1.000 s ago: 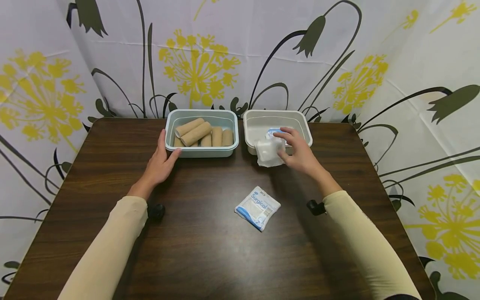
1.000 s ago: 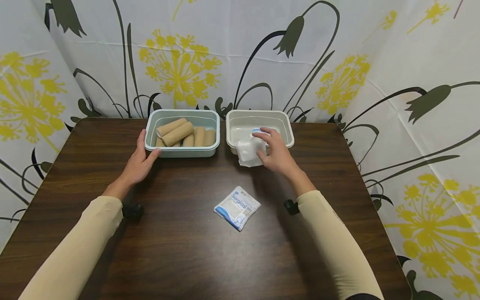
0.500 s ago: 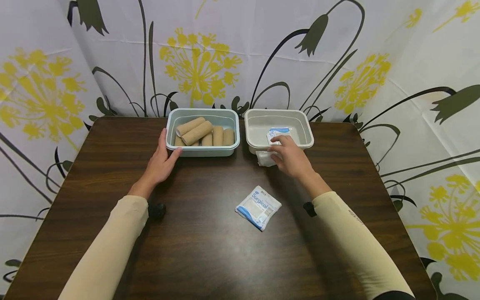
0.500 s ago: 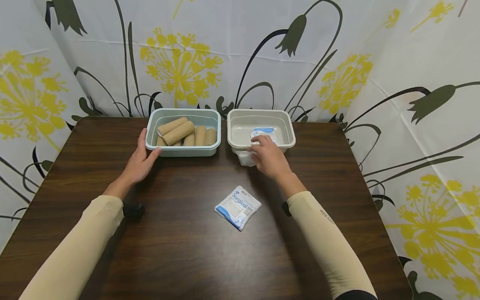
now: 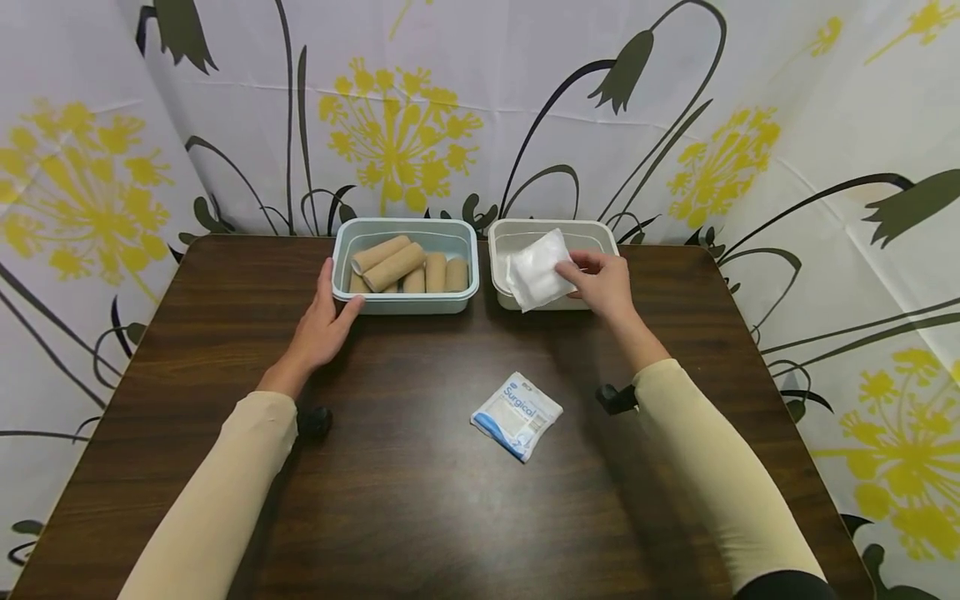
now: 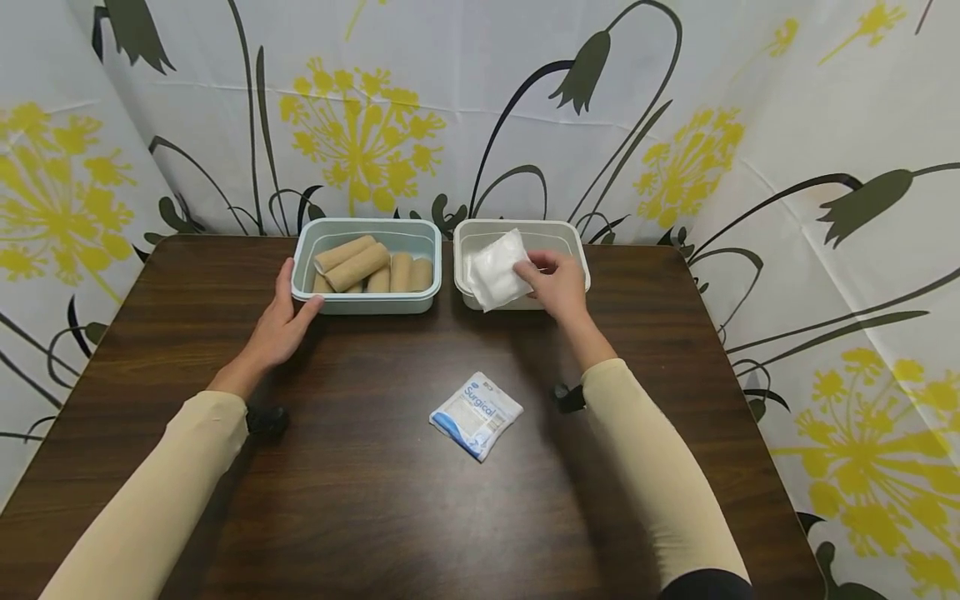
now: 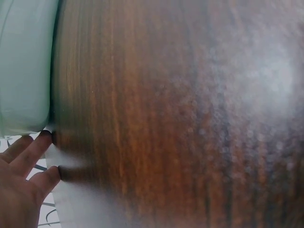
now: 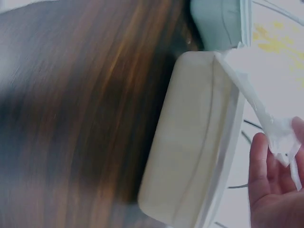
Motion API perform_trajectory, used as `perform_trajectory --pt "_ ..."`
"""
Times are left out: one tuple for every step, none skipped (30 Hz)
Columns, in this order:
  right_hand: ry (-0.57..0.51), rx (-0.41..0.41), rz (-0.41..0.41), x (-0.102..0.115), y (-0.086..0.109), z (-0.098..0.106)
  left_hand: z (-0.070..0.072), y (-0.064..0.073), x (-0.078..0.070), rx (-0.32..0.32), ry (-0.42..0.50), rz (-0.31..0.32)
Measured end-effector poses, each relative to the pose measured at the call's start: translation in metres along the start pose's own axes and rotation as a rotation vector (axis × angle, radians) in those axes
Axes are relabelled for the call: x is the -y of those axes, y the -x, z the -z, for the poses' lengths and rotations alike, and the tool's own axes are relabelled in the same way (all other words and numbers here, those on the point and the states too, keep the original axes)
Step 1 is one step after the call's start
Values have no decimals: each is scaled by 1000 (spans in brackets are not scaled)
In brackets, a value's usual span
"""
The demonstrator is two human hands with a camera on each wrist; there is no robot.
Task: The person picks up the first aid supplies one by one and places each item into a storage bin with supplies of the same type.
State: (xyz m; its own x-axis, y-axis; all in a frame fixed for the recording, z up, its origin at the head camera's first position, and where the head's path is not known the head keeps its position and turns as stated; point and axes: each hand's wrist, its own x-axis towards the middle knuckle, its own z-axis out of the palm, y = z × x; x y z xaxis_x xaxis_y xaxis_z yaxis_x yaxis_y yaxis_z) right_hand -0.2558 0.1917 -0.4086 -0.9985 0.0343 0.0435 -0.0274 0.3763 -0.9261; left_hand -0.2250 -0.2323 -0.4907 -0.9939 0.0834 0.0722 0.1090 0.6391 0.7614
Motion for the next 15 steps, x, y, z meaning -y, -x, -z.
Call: perform_trajectory --pt "-75 -16 -80 -1 -3 1 0 0 0 1 1 1" --pt "-140 -32 -151 -2 -5 2 -1 0 1 1 1 2" --pt "-208 -50 -217 -2 -8 2 -1 0 1 1 1 2" --pt "-273 -68 -274 -3 -10 3 -1 -1 1 0 1 1" --pt "-329 -85 -317 -3 -12 3 -1 -1 2 0 0 3" --pt "-370 -101 -352 -4 -15 3 -2 -1 2 -1 0 3" --pt "-410 -117 -380 -4 -17 3 -2 -1 2 -2 -1 2" --pt "-442 -129 -399 -4 -18 3 -2 -2 2 -4 -1 1" --pt "-473 -143 -413 -4 -20 2 -2 -2 2 -5 0 -1" --pt "-494 -152 -421 -3 -21 1 -2 -2 3 -5 0 -2" --pt "-506 -156 -424 -3 -22 0 -1 -2 3 -5 -1 -1" --pt "-511 -155 -426 -3 -23 -1 -1 -2 3 -6 -1 -2" --pt "-517 -151 -425 -2 -24 -3 -1 -2 3 -6 -2 -2" --pt "-512 -140 -420 -1 -24 -4 -1 -2 3 -7 -1 -3" --pt "-509 -125 -414 -1 -25 -6 -1 -2 3 -8 -2 -3"
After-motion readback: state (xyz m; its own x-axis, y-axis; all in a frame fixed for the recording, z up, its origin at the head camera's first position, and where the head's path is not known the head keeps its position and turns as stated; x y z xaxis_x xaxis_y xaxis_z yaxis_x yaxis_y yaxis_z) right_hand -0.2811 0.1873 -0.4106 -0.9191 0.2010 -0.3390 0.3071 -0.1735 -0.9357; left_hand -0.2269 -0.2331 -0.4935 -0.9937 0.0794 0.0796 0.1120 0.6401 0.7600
